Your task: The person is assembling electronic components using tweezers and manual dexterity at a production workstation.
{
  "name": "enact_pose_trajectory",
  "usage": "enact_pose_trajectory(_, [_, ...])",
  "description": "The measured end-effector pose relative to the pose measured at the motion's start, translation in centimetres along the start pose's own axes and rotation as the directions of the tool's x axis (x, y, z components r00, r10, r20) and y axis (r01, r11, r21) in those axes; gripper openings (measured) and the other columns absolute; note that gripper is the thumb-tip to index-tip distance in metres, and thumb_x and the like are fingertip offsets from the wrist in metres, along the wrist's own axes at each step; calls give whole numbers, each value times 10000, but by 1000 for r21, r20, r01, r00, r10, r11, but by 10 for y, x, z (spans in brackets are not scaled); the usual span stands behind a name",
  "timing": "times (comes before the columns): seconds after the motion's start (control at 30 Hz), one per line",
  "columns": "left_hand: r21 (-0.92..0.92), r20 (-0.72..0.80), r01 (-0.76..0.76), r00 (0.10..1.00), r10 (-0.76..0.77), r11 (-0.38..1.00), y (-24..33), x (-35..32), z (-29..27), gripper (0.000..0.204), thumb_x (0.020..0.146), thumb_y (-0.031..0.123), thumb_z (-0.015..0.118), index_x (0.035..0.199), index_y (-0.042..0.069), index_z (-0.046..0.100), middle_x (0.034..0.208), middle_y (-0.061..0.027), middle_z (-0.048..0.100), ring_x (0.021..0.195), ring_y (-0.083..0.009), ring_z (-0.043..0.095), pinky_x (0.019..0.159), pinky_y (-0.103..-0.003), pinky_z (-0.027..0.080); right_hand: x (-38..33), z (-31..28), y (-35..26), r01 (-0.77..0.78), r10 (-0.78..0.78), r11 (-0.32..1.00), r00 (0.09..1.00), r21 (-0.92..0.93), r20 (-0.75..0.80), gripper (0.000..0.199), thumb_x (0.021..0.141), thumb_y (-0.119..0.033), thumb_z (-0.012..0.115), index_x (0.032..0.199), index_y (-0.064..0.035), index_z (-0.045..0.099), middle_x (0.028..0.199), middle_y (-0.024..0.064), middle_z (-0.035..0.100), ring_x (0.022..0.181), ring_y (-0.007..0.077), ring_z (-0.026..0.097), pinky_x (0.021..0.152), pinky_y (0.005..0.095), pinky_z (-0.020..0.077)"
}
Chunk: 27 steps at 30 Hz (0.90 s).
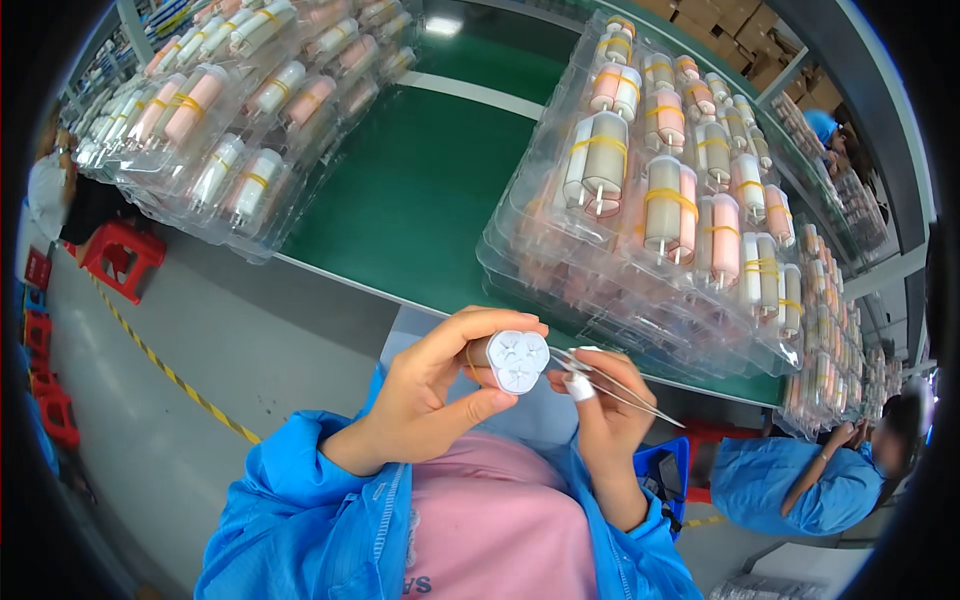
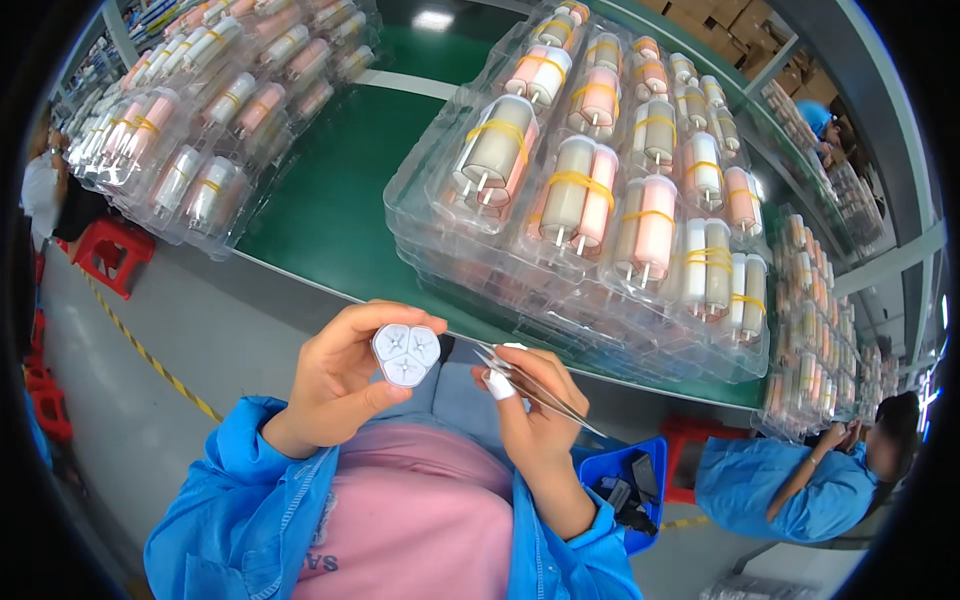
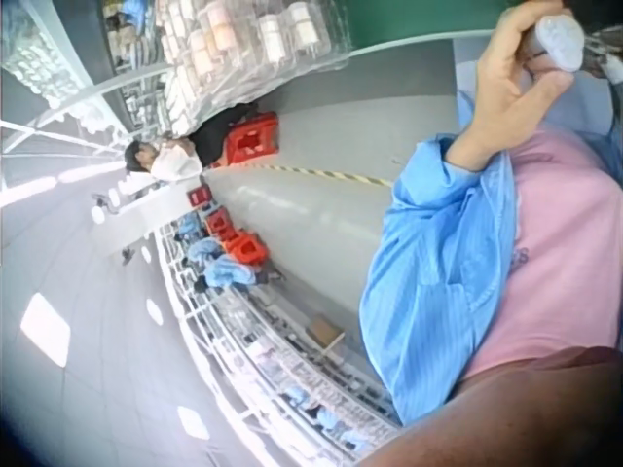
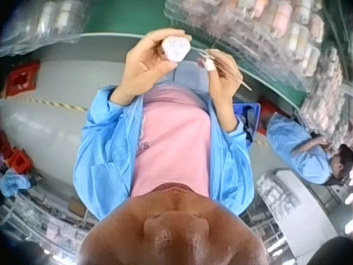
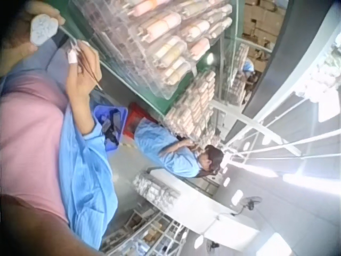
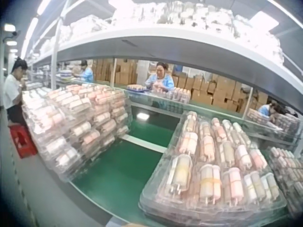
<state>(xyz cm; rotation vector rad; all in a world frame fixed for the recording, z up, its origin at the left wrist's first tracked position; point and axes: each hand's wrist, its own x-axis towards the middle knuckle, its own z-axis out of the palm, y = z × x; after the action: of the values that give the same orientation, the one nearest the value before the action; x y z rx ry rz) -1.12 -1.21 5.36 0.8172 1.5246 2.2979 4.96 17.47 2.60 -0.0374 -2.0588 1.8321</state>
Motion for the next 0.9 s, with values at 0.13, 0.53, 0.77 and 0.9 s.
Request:
enact_pose_trajectory(0.13, [153,19,-63,998,60,986,-6,0,0,530,753,-57,661,1241,-65,456,1179,-177,497,1111,-228,525,945,-325,422,1,0,-39,145,-139,983,989,117,-55,230,759,73,660,979,70,592,947,163,595,811,243,663,686,298,566])
enact_pose_trajectory(0.53, [381,-25,-151,985,173,912,-15,-3,11,568,661,-109,683,1206,-15,553,1101,-152,521,941,-240,550,758,-291,487,13,21,-52,282,-285,958,957,53,62,213,714,5,730,916,23,663,884,153,650,769,192,647,662,259,514])
enact_pose_trajectory(0.77, [423,-71,-166,974,215,891,-20,-6,11,550,651,-94,698,1181,-7,575,1060,-142,556,922,-247,548,752,-305,460,14,22,-52,295,-295,955,954,4,49,188,716,11,724,893,26,663,853,155,656,737,194,652,636,257,515])
enact_pose_trajectory(0.9, [453,-77,-179,968,238,873,-21,-6,12,551,645,-86,700,1177,-6,578,1041,-135,564,900,-243,540,740,-304,450,15,23,-52,296,-295,955,953,-7,64,187,712,15,723,890,24,665,845,155,657,736,196,654,633,257,515])
